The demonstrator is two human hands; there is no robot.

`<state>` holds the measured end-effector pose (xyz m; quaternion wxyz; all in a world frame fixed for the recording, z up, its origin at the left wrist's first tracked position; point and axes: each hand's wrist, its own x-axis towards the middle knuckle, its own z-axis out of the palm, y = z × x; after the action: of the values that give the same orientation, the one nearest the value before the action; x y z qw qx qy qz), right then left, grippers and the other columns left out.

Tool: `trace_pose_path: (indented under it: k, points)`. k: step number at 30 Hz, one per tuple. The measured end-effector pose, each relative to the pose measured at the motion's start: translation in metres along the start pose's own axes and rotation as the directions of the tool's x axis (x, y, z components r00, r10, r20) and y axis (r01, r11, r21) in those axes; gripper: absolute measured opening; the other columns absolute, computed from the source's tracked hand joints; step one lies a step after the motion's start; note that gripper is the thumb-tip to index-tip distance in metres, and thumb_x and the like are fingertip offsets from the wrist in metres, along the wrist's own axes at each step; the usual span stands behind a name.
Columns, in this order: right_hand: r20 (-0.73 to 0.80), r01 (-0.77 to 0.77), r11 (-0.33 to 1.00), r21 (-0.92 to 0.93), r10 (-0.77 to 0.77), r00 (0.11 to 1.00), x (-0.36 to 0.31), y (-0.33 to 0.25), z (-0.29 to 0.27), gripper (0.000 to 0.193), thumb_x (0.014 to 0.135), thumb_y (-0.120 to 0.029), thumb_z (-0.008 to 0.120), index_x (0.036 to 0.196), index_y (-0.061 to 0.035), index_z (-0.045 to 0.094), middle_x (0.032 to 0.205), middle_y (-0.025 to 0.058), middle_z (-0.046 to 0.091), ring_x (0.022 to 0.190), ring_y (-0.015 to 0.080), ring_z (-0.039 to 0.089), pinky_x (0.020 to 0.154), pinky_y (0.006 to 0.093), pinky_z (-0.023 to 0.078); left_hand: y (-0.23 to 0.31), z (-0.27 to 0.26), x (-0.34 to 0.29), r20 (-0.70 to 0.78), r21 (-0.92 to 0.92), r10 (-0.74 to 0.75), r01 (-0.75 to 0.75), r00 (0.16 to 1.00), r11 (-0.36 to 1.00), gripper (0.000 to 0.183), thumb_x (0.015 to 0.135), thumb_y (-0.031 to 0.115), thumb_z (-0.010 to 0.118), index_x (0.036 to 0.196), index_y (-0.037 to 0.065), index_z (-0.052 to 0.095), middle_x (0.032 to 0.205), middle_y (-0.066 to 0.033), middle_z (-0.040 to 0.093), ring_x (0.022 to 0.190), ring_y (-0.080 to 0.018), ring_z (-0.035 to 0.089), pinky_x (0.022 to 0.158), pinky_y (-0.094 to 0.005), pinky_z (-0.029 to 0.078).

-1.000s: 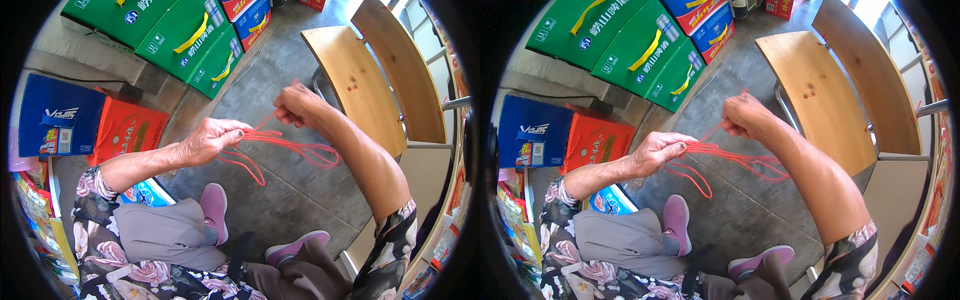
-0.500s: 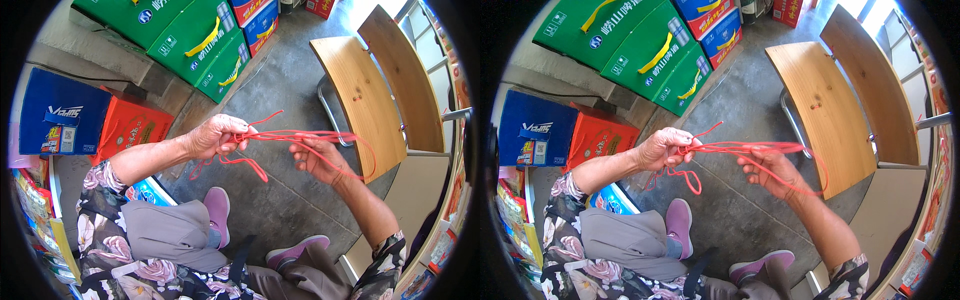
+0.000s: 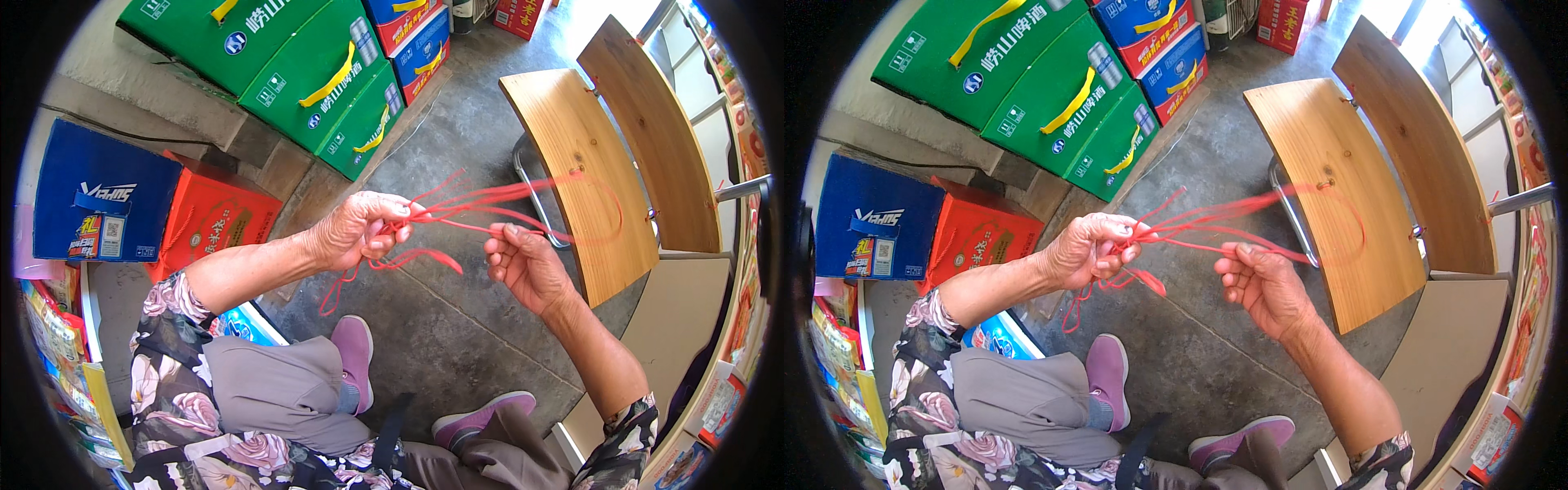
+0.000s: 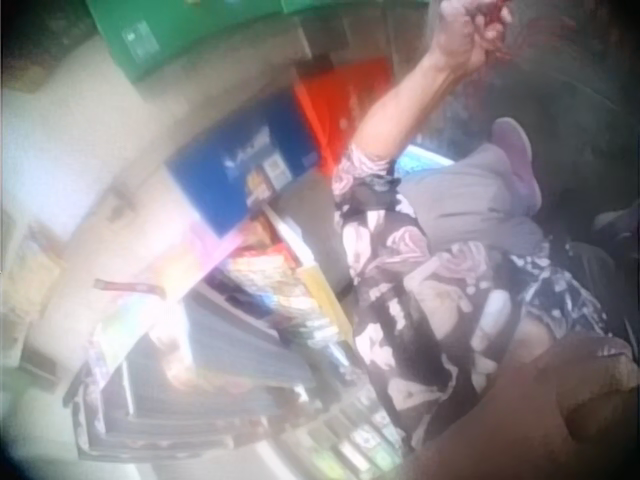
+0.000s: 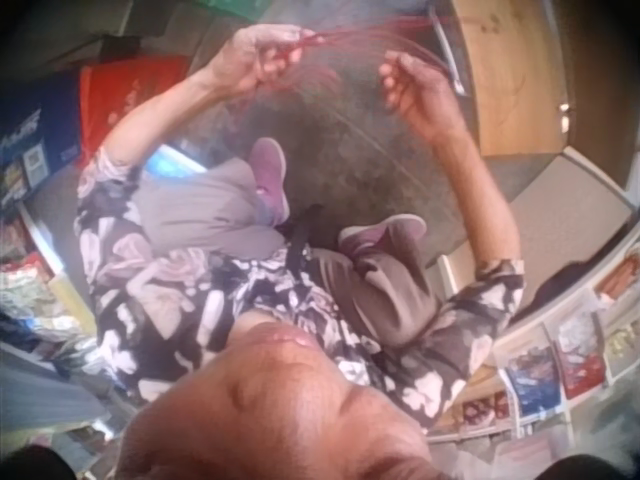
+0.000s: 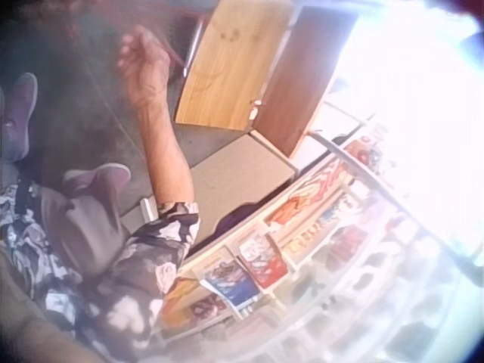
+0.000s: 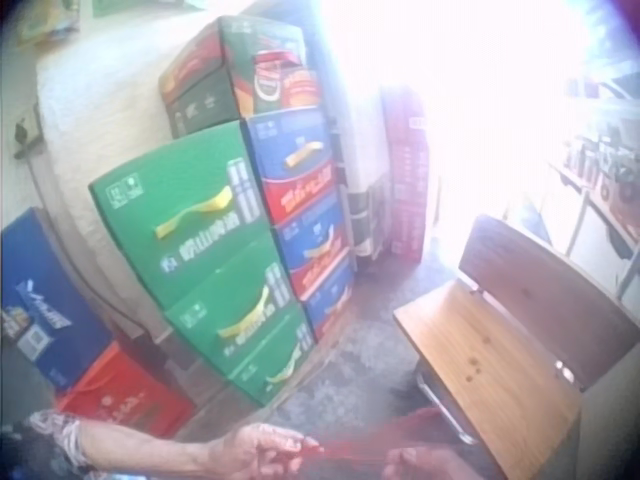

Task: The person attaches a wooden board to a metal walker frame using red string. They position the board, then tie the string through holes in the board and around the frame's metal bars to secure it.

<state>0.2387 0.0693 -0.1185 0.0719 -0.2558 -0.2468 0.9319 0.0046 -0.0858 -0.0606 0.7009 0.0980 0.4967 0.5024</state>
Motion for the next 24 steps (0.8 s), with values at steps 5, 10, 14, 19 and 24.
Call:
trace_pose_path:
  k: [5, 10, 14, 19, 24]
  points:
    - [-0.067, 0.027, 0.997, -0.074, -0.032, 0.997, 0.001, -0.005, 0.004, 0.024, 0.095, -0.024, 0.05, 0.1, -0.0021, 0.058, 0.082, 0.0065, 0.065, 0.067, 0.0113, 0.059, 0.057, 0.0259, 0.048, -0.002, 0.0, 0.004, -0.011, -0.081, -0.055, 0.054, 0.998, 0.995, 0.025, 0.088, 0.018, 0.055, 0.108, 0.002, 0.054, 0.075, -0.0061, 0.058, 0.044, -0.0032, 0.04, 0.036, -0.0169, 0.023]
    - [-0.124, -0.017, 0.999, -0.034, 0.012, 0.992, 0.008, 0.0, 0.002, 0.022, 0.096, -0.024, 0.046, 0.092, -0.0042, 0.057, 0.078, 0.0055, 0.064, 0.065, 0.0115, 0.058, 0.056, 0.0265, 0.047, -0.007, -0.001, 0.006, 0.048, -0.156, -0.164, 0.17, 0.985, 0.973, 0.022, 0.091, 0.017, 0.053, 0.108, 0.003, 0.053, 0.078, -0.0098, 0.061, 0.041, -0.0034, 0.04, 0.034, -0.0166, 0.023]
    - [-0.166, -0.044, 0.999, -0.032, 0.038, 0.985, 0.024, 0.002, -0.003, 0.02, 0.096, -0.02, 0.044, 0.089, -0.005, 0.056, 0.076, 0.0056, 0.063, 0.062, 0.0125, 0.058, 0.055, 0.0273, 0.047, -0.012, 0.002, 0.009, 0.11, -0.157, -0.193, 0.209, 0.975, 0.965, 0.023, 0.092, 0.017, 0.052, 0.109, 0.002, 0.052, 0.083, -0.012, 0.062, 0.043, -0.0044, 0.042, 0.035, -0.0167, 0.027]
    - [-0.126, -0.004, 0.999, -0.033, 0.0, 0.992, 0.034, -0.002, -0.01, 0.02, 0.095, -0.019, 0.044, 0.09, -0.004, 0.055, 0.074, 0.0061, 0.063, 0.061, 0.0139, 0.06, 0.055, 0.029, 0.049, -0.017, 0.004, 0.01, 0.209, -0.019, -0.133, 0.14, 0.969, 0.99, 0.032, 0.092, 0.018, 0.051, 0.119, -0.001, 0.05, 0.094, -0.0134, 0.061, 0.059, -0.0095, 0.051, 0.048, -0.0187, 0.039]
    - [-0.064, 0.021, 0.999, -0.028, -0.023, 0.998, 0.031, -0.005, -0.017, 0.02, 0.095, -0.021, 0.046, 0.091, -0.0034, 0.055, 0.075, 0.006, 0.063, 0.062, 0.0134, 0.06, 0.056, 0.0282, 0.049, -0.018, -0.003, 0.007, 0.291, 0.019, -0.088, 0.086, 0.953, 0.996, 0.042, 0.092, 0.015, 0.05, 0.129, -0.003, 0.044, 0.099, -0.0142, 0.061, 0.076, -0.0143, 0.058, 0.071, -0.0254, 0.046]
